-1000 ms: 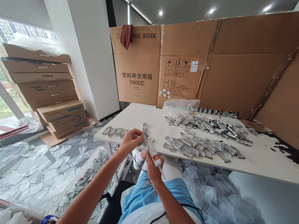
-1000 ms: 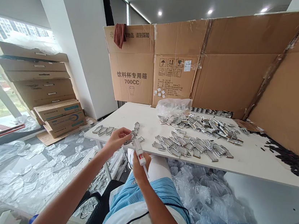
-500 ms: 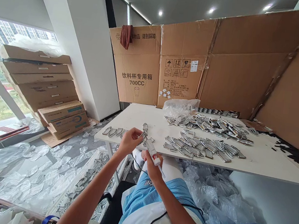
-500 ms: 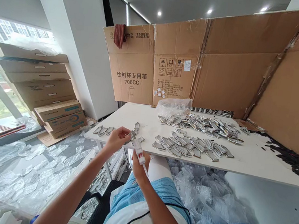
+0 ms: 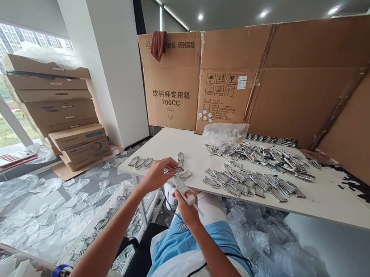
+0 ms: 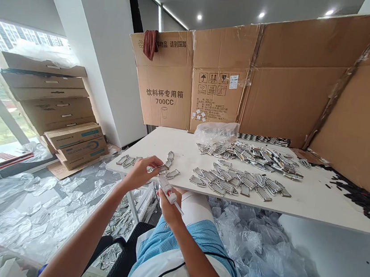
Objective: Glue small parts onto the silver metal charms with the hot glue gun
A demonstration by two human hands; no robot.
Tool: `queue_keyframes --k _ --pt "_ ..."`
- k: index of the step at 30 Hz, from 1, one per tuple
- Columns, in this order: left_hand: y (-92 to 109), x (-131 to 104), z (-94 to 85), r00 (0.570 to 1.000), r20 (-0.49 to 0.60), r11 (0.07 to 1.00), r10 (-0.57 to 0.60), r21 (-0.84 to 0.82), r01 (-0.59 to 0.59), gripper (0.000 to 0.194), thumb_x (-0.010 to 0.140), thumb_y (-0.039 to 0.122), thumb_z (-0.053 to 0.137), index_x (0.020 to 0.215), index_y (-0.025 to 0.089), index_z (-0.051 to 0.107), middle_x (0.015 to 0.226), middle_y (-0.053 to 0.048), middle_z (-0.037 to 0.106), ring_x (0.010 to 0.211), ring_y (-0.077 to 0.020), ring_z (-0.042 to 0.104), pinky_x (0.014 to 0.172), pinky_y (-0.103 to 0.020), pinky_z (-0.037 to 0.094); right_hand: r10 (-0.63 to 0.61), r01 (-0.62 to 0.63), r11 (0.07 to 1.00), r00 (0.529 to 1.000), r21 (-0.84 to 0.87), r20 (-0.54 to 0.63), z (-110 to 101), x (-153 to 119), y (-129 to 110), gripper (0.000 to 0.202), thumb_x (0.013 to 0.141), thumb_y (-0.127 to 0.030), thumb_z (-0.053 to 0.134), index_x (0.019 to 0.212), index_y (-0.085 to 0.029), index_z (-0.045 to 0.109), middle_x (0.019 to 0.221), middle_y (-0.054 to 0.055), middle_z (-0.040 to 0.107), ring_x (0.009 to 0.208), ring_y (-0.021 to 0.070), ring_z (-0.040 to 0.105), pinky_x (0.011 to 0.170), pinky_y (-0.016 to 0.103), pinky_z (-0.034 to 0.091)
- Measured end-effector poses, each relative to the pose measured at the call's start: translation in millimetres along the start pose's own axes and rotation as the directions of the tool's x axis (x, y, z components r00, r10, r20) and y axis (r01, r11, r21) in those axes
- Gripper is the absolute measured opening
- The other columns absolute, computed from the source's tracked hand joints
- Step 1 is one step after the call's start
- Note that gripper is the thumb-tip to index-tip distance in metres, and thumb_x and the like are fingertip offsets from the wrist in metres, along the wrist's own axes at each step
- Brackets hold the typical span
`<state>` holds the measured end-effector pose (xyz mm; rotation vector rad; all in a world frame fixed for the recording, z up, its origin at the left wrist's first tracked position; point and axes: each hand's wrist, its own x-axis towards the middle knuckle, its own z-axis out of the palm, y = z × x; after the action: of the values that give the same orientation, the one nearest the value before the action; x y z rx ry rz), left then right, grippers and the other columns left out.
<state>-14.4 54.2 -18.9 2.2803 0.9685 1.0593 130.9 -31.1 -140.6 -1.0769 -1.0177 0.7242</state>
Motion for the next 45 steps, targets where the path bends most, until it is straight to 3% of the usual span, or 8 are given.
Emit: queue_keyframes --k 3,7,11,15,21,30,37,45 --pt "-8 3 -11.9 0.996 -0.075 0.998 -0.056 -0.020 0.054 0.023 0.094 0.041 0.075 0.109 0.025 0.079 0.104 -0.008 0.086 0.095 -0.0275 0.080 0.092 -0.042 0.062 -0.007 0.007 1.000 0.999 -0.004 0.040 -1 -1 -3 0.051 0.097 -0.065 0.073 0.076 -0.019 0.080 0.071 0.006 0.073 0.071 0.0235 0.066 0.067 0.035 0.051" --pt "-27 5 -34.2 0.971 -0.166 0.984 -0.173 0.010 0.177 0.030 0.088 0.047 0.077 0.109 0.025 0.077 0.104 -0.008 0.086 0.094 -0.0284 0.081 0.093 -0.044 0.063 -0.031 0.032 0.999 0.999 0.008 -0.020 -4 1 0 0.056 0.097 -0.072 0.071 0.075 -0.021 0.077 0.073 0.006 0.075 0.075 0.0261 0.068 0.074 0.038 0.052" --pt "-45 3 -51.0 0.957 -0.122 0.955 -0.265 0.102 0.278 0.029 0.086 0.045 0.074 0.107 0.025 0.077 0.101 -0.007 0.086 0.092 -0.0295 0.082 0.088 -0.044 0.064 -0.024 0.025 1.000 0.993 0.014 -0.120 -6 2 0 0.053 0.099 -0.073 0.071 0.082 -0.023 0.077 0.076 0.008 0.077 0.074 0.0278 0.068 0.071 0.040 0.051" --pt "-60 -1 -59.0 0.966 -0.001 0.922 -0.259 0.297 0.248 0.023 0.085 0.038 0.068 0.102 0.027 0.079 0.099 -0.005 0.087 0.094 -0.0305 0.081 0.090 -0.043 0.061 -0.021 0.029 0.999 0.981 0.039 -0.194 -9 2 -4 0.044 0.102 -0.067 0.069 0.087 -0.026 0.075 0.085 0.010 0.079 0.078 0.0296 0.070 0.072 0.040 0.052" --pt "-80 -2 -56.2 0.951 0.149 0.899 -0.270 0.392 0.194 0.027 0.089 0.037 0.064 0.105 0.029 0.084 0.107 -0.005 0.089 0.102 -0.0322 0.081 0.090 -0.042 0.059 0.000 0.003 1.000 0.967 0.012 -0.256 -11 6 -2 0.038 0.099 -0.060 0.072 0.086 -0.024 0.075 0.088 0.009 0.081 0.088 0.0312 0.074 0.083 0.042 0.055" --pt "-89 2 -32.8 0.974 0.086 0.945 -0.207 0.276 0.177 0.030 0.093 0.042 0.059 0.105 0.027 0.083 0.113 -0.007 0.088 0.111 -0.0332 0.081 0.100 -0.046 0.062 0.013 -0.009 1.000 0.969 0.016 -0.246 -11 7 0 0.034 0.099 -0.058 0.072 0.085 -0.027 0.072 0.086 0.009 0.081 0.085 0.0315 0.073 0.081 0.042 0.056" --pt "-80 -1 -51.5 0.961 0.201 0.948 -0.190 0.292 0.127 0.037 0.091 0.052 0.069 0.117 0.029 0.080 0.120 -0.007 0.087 0.116 -0.0333 0.081 0.107 -0.048 0.061 -0.011 0.009 1.000 0.968 -0.006 -0.251 -11 8 2 0.037 0.100 -0.060 0.070 0.082 -0.028 0.071 0.084 0.010 0.079 0.083 0.0307 0.072 0.077 0.041 0.054" --pt "-78 -1 -55.1 0.951 0.241 0.948 -0.194 0.294 0.119 0.039 0.083 0.042 0.075 0.119 0.030 0.080 0.121 -0.006 0.086 0.119 -0.0338 0.080 0.106 -0.049 0.061 0.007 -0.006 1.000 0.974 0.006 -0.228 -11 11 3 0.036 0.100 -0.060 0.070 0.081 -0.029 0.070 0.082 0.007 0.077 0.079 0.0290 0.071 0.075 0.040 0.053"
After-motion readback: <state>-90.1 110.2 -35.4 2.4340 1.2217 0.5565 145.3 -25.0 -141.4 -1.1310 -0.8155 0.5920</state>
